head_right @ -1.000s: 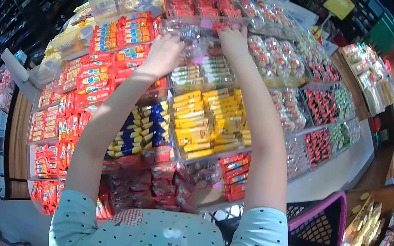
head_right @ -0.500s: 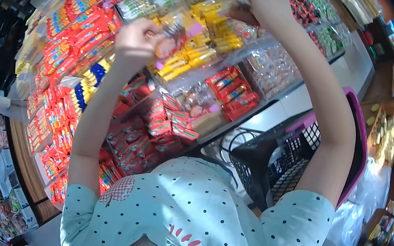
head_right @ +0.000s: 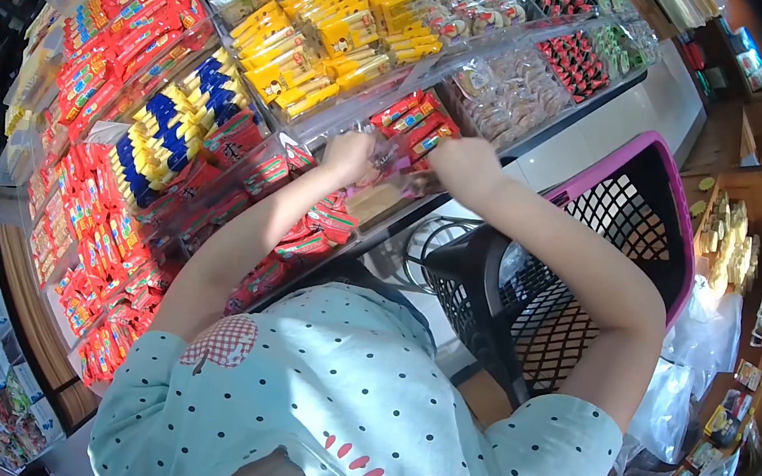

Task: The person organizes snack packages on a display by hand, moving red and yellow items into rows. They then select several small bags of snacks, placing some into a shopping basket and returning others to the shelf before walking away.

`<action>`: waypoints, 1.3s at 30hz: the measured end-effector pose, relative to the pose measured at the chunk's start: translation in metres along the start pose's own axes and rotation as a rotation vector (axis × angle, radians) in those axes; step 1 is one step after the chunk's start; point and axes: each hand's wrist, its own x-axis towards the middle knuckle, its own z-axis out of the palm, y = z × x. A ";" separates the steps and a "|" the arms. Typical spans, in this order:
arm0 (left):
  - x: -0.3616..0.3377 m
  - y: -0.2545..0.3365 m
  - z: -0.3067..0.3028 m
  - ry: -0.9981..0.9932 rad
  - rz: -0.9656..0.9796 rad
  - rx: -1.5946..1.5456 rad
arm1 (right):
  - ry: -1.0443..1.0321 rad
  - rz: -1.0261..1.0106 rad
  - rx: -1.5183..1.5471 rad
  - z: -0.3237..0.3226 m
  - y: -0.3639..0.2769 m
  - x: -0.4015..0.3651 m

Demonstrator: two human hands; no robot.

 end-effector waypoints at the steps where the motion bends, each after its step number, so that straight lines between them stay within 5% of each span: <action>1: 0.002 -0.010 0.009 -0.009 -0.001 0.016 | -0.077 -0.020 -0.021 0.002 -0.010 0.008; 6: 0.003 -0.034 0.031 -0.106 0.039 0.054 | -0.113 -0.189 -0.015 0.041 -0.035 0.054; 8: -0.001 -0.038 0.037 0.105 0.137 0.218 | -0.172 -0.242 -0.016 0.056 -0.040 0.071; 14: 0.004 -0.041 0.038 0.063 0.118 0.152 | -0.287 -0.368 0.170 0.090 -0.049 0.106; 26: 0.013 -0.053 0.036 0.009 0.066 0.045 | -0.378 -0.240 0.378 0.115 -0.038 0.125; 33: 0.003 -0.042 0.007 -0.125 0.063 0.055 | -0.345 -0.288 0.335 0.084 -0.043 0.124; 36: -0.009 -0.036 -0.029 -0.004 0.019 -0.146 | -0.157 -0.406 0.356 0.028 -0.027 0.133; 39: -0.035 -0.029 -0.102 -0.017 0.141 -0.122 | -0.167 -0.273 0.373 -0.067 -0.004 0.154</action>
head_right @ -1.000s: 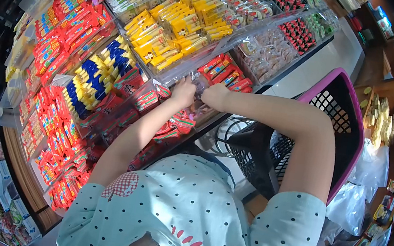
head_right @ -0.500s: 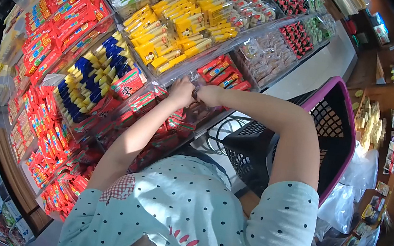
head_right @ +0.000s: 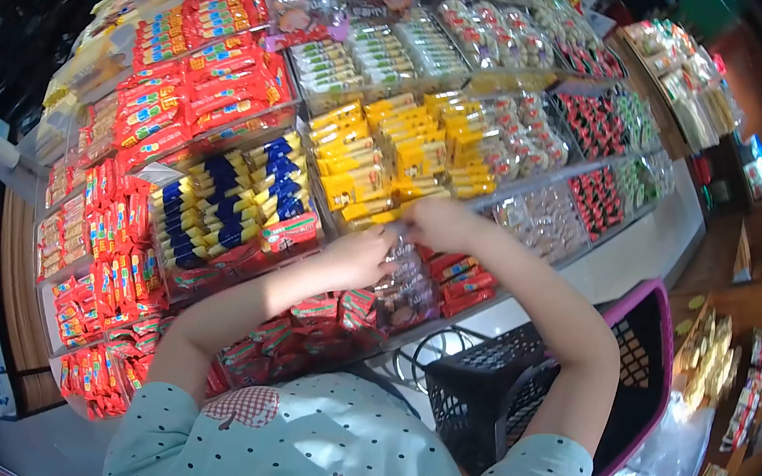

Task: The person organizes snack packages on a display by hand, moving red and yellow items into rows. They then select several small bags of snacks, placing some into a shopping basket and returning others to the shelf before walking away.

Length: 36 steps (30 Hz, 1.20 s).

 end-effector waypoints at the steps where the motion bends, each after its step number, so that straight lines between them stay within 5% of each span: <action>1: -0.007 0.001 -0.022 0.018 -0.008 0.006 | 0.102 0.041 0.028 -0.024 0.003 0.000; 5: -0.025 -0.005 -0.109 0.194 0.207 -0.131 | 0.388 0.005 0.011 -0.097 0.019 0.017; 9: 0.002 -0.067 -0.170 0.576 0.363 0.151 | 0.723 0.050 -0.326 -0.130 0.058 0.065; 12: 0.022 -0.084 -0.231 0.554 0.049 0.567 | 0.759 0.089 -0.424 -0.151 0.083 0.113; 15: 0.050 -0.117 -0.264 0.726 0.138 0.740 | 0.785 0.115 -0.525 -0.173 0.101 0.164; 21: 0.099 -0.142 -0.275 0.757 -0.013 0.807 | 0.955 0.155 -0.500 -0.194 0.088 0.226; 31: 0.120 -0.143 -0.269 0.929 -0.106 0.710 | 0.944 0.218 -0.553 -0.200 0.081 0.246; 36: 0.113 -0.128 -0.263 0.828 -0.128 0.840 | 0.805 0.278 -0.767 -0.204 0.065 0.238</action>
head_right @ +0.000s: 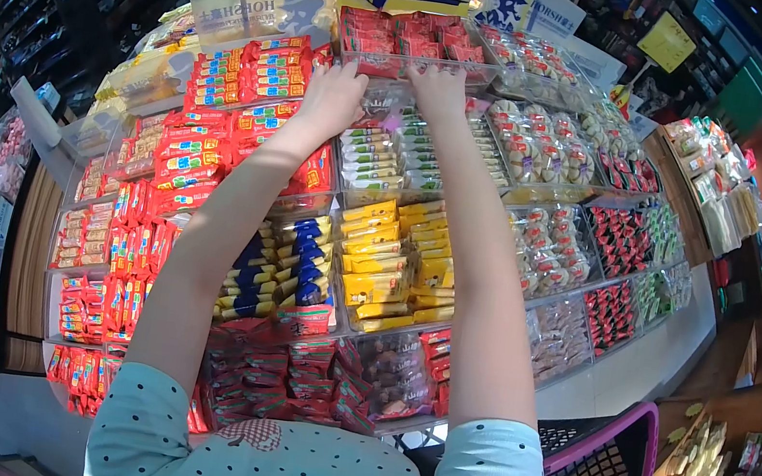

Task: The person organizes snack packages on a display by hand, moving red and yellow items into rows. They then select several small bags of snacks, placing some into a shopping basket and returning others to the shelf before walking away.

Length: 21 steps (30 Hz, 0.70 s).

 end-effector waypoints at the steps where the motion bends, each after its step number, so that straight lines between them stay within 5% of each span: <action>1: -0.002 0.003 -0.002 0.034 0.032 0.024 | -0.033 -0.027 -0.022 -0.002 0.001 -0.003; 7: -0.027 0.000 -0.005 0.107 0.027 -0.065 | 0.270 0.156 0.005 -0.020 0.035 -0.047; 14: -0.034 0.019 -0.033 0.101 -0.033 -0.235 | 0.178 0.384 0.510 -0.084 0.078 -0.126; 17: -0.042 0.034 -0.031 0.096 0.061 -0.189 | 0.234 0.369 0.584 -0.069 0.100 -0.171; 21: -0.056 0.061 -0.051 0.092 0.180 -0.229 | 0.108 0.609 1.065 -0.095 0.108 -0.244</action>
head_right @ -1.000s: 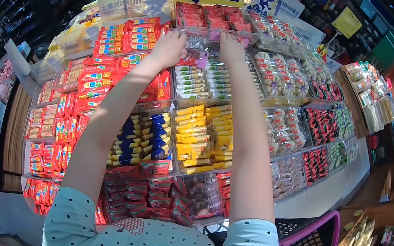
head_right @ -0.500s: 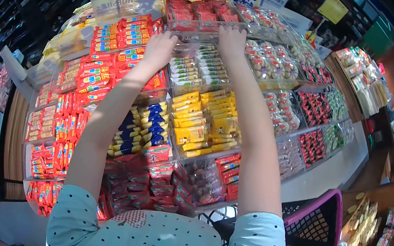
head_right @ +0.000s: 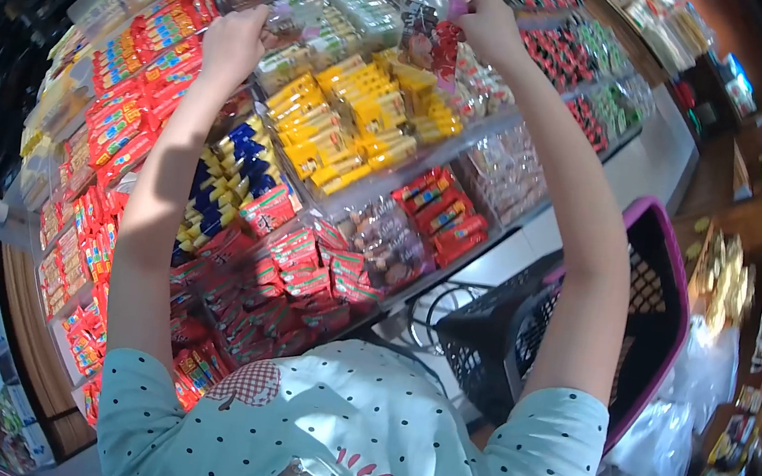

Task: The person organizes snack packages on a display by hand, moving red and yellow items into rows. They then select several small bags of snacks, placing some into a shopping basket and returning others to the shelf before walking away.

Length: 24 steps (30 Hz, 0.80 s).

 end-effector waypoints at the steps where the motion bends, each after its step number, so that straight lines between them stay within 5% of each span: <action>1: -0.001 0.010 -0.005 0.067 0.017 0.015 | -0.019 0.037 0.076 -0.011 0.004 -0.017; 4: -0.016 0.052 -0.015 0.179 0.040 -0.131 | 0.000 0.153 0.250 -0.041 0.001 -0.081; 6: -0.034 0.083 -0.023 0.111 -0.157 -0.480 | 0.014 0.178 0.310 -0.061 0.008 -0.121; 8: -0.057 0.114 -0.018 -0.188 -0.356 -0.846 | 0.038 0.196 0.216 -0.084 0.001 -0.164; 11: -0.100 0.173 0.007 -0.492 -0.357 -0.927 | 0.132 0.258 0.070 -0.103 -0.033 -0.223; 12: -0.115 0.190 0.013 -0.606 -0.421 -1.248 | 0.191 0.282 0.053 -0.107 -0.041 -0.241; 14: -0.133 0.220 0.018 -0.511 -0.147 -0.972 | 0.301 0.293 0.058 -0.114 -0.050 -0.271; 24: -0.209 0.286 0.100 -0.914 -0.067 -0.673 | 0.399 0.332 -0.102 -0.129 -0.097 -0.347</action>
